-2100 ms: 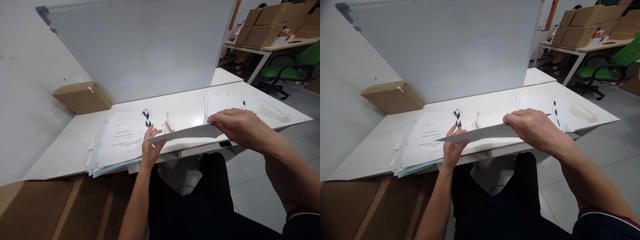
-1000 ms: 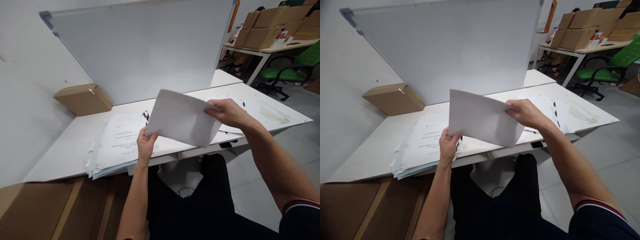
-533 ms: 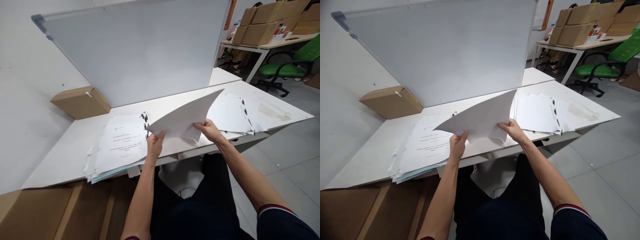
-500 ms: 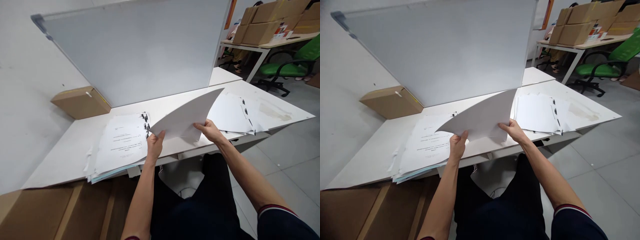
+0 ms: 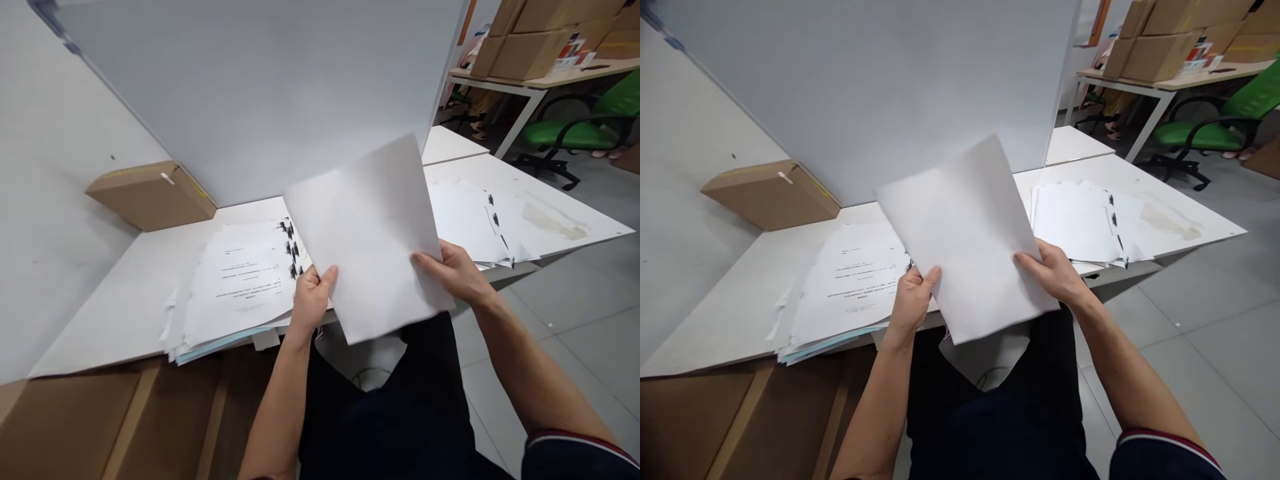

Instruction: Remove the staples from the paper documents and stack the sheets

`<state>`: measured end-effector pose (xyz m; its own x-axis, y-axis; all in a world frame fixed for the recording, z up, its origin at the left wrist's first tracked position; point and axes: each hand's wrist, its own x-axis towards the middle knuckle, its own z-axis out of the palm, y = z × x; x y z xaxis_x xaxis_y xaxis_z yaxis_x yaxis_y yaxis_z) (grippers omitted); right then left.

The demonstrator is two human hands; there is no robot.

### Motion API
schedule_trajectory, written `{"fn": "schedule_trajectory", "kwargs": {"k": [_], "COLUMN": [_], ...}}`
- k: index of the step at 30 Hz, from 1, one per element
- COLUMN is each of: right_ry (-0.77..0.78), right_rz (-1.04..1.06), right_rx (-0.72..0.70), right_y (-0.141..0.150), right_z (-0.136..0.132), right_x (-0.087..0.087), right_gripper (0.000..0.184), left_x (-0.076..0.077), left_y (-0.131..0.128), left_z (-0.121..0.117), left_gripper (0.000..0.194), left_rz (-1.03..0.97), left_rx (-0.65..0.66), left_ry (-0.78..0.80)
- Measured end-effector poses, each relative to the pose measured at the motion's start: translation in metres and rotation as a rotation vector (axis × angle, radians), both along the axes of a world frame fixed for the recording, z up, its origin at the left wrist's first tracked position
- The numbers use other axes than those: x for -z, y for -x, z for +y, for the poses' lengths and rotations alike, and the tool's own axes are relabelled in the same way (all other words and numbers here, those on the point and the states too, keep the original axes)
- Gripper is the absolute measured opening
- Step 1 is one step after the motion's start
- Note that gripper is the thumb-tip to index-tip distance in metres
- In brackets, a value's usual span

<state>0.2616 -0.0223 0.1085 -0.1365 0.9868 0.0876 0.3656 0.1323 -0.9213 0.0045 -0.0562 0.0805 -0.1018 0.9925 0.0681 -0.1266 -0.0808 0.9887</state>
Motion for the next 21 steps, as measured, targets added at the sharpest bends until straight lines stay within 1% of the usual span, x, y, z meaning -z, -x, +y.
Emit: {"fn": "schedule_trajectory", "kwargs": {"k": [2,4,5,7,9,10,12,14,17,21], "right_ry": [0.179,0.368,0.448,0.584,0.698,0.744,0.797,0.808,0.792,0.778], "right_rz": [0.031,0.104,0.139,0.201,0.262,0.291,0.33,0.337,0.304,0.265], "right_rx": [0.009,0.032,0.048,0.055,0.033,0.021,0.015,0.02,0.019,0.015], "right_y": [-0.013,-0.027,-0.033,-0.043,-0.048,-0.05,-0.051,-0.05,-0.049,-0.048], "right_z": [-0.016,-0.032,-0.041,-0.059,-0.076,-0.082,-0.091,-0.092,-0.085,-0.071], "right_x": [0.012,0.035,0.048,0.072,0.089,0.094,0.097,0.094,0.087,0.081], "right_gripper": [0.031,0.035,0.036,0.035,0.033,0.033,0.034,0.034,0.031,0.032], "left_x": [0.014,0.033,0.043,0.06,0.071,0.074,0.077,0.076,0.076,0.077], "left_y": [0.001,0.004,0.005,0.007,0.008,0.008,0.006,0.005,0.004,0.004], "left_z": [-0.004,-0.004,-0.002,0.003,0.01,0.014,0.023,0.03,0.038,0.039], "left_gripper": [0.048,0.056,0.057,0.052,0.044,0.041,0.037,0.036,0.038,0.041], "left_rz": [0.024,0.116,0.186,0.343,0.477,0.531,0.627,0.705,0.791,0.831], "left_rx": [0.071,0.037,-0.009,-0.103,-0.149,-0.157,-0.163,-0.164,-0.166,-0.139], "left_ry": [0.094,0.118,0.108,0.054,-0.018,-0.058,-0.134,-0.177,-0.179,-0.202]}}
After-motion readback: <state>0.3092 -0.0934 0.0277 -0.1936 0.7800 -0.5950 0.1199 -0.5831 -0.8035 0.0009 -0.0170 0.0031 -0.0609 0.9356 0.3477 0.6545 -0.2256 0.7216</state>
